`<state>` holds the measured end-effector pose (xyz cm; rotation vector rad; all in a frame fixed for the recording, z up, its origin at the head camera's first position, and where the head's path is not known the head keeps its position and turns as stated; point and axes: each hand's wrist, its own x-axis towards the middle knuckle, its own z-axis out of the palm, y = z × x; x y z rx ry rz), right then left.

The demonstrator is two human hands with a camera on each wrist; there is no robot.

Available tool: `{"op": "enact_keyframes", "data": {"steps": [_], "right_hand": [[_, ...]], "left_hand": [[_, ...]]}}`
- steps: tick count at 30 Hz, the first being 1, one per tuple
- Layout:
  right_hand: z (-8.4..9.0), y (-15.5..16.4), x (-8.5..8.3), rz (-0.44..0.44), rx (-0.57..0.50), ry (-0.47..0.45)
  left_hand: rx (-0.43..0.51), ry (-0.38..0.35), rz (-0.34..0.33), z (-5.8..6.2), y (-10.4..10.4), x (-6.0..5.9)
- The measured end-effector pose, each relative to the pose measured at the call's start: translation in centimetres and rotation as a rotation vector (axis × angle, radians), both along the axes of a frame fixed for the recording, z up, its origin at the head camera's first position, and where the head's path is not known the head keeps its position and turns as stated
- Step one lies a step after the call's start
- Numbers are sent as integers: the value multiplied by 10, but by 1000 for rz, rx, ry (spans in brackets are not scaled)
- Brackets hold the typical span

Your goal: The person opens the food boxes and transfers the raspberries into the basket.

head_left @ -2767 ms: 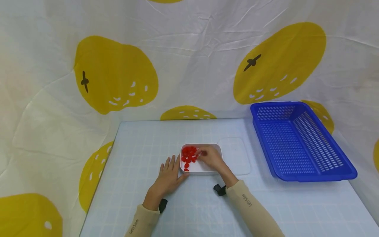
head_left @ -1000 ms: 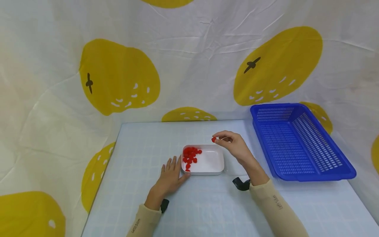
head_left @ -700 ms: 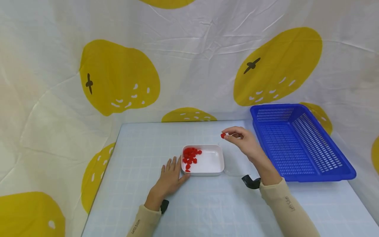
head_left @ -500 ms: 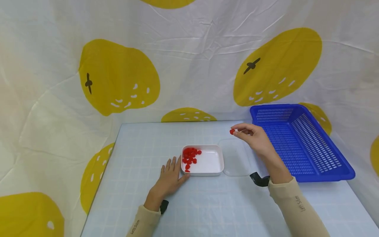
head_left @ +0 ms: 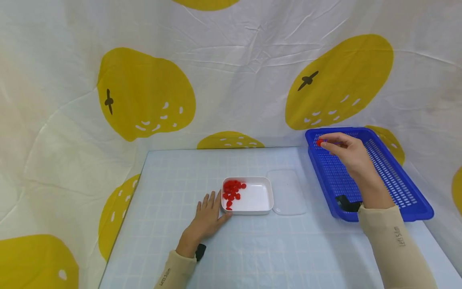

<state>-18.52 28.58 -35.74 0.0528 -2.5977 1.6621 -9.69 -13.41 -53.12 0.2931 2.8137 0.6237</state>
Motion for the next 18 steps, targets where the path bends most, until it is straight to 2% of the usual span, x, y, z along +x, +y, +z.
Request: {"op": "enact_keyframes", "data": {"steps": [4,7,14,18], "right_hand": [[-10,22,-11,-52,88,-60],[-21,36,-21,-80,95,-102],[-47,62,-38,-107,14,-244],[-62,74,-47,-102,-94,-319]], "left_hand": [[-2,-3,3,0,0,0],[-3,-4,7,-1,0,0],[10,-4,1,-1,0,0],[16,-5,0,-1,0,0]]}}
